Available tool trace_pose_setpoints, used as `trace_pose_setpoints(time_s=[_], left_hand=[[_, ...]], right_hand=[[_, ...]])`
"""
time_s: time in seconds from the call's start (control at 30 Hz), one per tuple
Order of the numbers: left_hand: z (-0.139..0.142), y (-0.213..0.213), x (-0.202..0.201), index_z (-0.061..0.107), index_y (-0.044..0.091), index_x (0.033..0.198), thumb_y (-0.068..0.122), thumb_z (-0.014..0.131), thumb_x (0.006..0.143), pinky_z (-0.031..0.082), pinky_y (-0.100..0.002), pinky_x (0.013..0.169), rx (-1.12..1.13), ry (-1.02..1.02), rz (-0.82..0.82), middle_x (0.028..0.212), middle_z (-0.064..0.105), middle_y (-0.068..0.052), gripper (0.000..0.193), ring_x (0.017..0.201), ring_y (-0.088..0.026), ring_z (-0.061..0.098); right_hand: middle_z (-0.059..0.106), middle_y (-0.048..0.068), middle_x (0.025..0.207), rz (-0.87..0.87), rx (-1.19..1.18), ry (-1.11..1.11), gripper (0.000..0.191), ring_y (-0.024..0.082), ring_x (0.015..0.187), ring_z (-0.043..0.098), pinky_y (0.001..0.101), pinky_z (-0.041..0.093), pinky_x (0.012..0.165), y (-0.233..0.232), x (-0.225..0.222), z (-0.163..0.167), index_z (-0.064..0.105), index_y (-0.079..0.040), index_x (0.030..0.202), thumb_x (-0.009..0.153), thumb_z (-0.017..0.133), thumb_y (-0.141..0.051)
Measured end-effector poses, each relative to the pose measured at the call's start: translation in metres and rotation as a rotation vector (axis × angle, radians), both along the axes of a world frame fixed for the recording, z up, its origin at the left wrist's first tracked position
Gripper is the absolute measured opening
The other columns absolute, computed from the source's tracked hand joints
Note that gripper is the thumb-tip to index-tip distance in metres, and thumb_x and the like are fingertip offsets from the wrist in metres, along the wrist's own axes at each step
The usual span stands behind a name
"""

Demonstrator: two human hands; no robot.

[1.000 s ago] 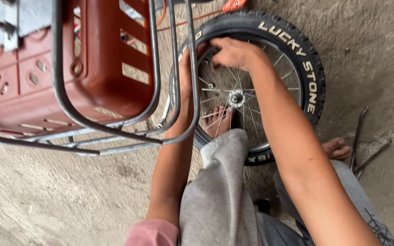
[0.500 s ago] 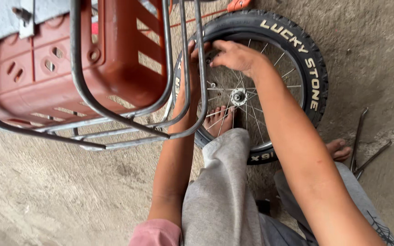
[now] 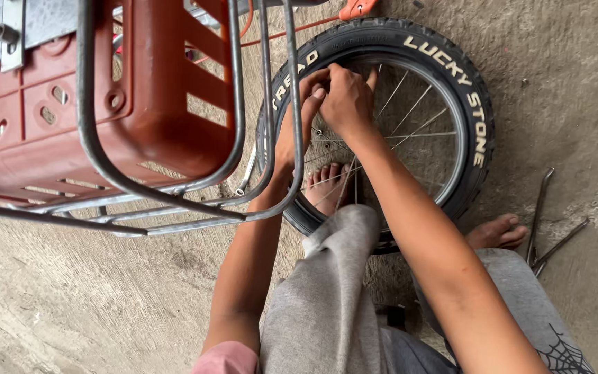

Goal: The person sits on the ground and pries the tire off a bicycle wheel rim by hand, separating the tire from the rim. They then use pliers and a screwdriver to work on the rim and hub area, repositioning the wheel repeatedly while manipulating small parts.

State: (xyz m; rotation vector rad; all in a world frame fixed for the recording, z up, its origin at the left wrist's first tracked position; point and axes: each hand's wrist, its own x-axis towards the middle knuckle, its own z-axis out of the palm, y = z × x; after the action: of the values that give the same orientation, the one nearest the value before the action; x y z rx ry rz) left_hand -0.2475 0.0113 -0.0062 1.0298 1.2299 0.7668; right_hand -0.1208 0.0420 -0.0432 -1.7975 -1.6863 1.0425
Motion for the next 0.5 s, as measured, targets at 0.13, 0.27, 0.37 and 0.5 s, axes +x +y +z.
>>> trace_pose_setpoints(time_s=[0.13,0.27,0.37,0.5], left_hand=[[0.039,-0.014,0.017,0.033,-0.001,0.156,0.027,0.061,0.098,0.044,-0.046,0.111,0.103,0.477,-0.195,0.148,0.048,-0.028,0.07,0.134,-0.041,0.052],[0.099,-0.054,0.035,0.037,0.009,0.159,0.021,0.064,0.097,0.042,-0.052,0.117,0.285,0.68,-0.346,0.152,0.046,-0.032,0.068,0.142,-0.051,0.047],[0.111,-0.044,0.024,0.038,0.014,0.154,0.023,0.067,0.09,0.041,-0.057,0.113,0.575,1.121,-0.285,0.15,0.048,-0.029,0.071,0.138,-0.053,0.049],[0.092,-0.008,-0.001,0.028,0.007,0.163,0.035,0.069,0.101,0.048,-0.057,0.099,0.051,1.06,-0.298,0.128,0.055,-0.028,0.08,0.114,-0.049,0.059]], right_hand=[[0.07,0.015,0.083,0.125,-0.159,0.044,0.02,0.037,0.095,0.069,0.0714,0.018,0.115,-0.009,0.007,-0.009,0.061,-0.006,0.093,0.098,0.055,-0.025],[0.067,0.019,0.091,0.245,0.013,0.059,0.024,0.04,0.099,0.064,0.0688,0.025,0.113,-0.032,0.016,-0.007,0.058,-0.005,0.094,0.1,0.057,-0.028],[0.066,0.02,0.092,0.274,-0.003,0.057,0.024,0.04,0.1,0.064,0.0657,0.025,0.117,-0.046,0.02,0.007,0.059,-0.004,0.096,0.104,0.056,-0.027],[0.069,0.017,0.09,0.307,-0.006,0.127,0.019,0.036,0.096,0.068,0.0694,0.017,0.116,-0.043,0.027,0.026,0.064,-0.005,0.107,0.103,0.05,-0.017]])
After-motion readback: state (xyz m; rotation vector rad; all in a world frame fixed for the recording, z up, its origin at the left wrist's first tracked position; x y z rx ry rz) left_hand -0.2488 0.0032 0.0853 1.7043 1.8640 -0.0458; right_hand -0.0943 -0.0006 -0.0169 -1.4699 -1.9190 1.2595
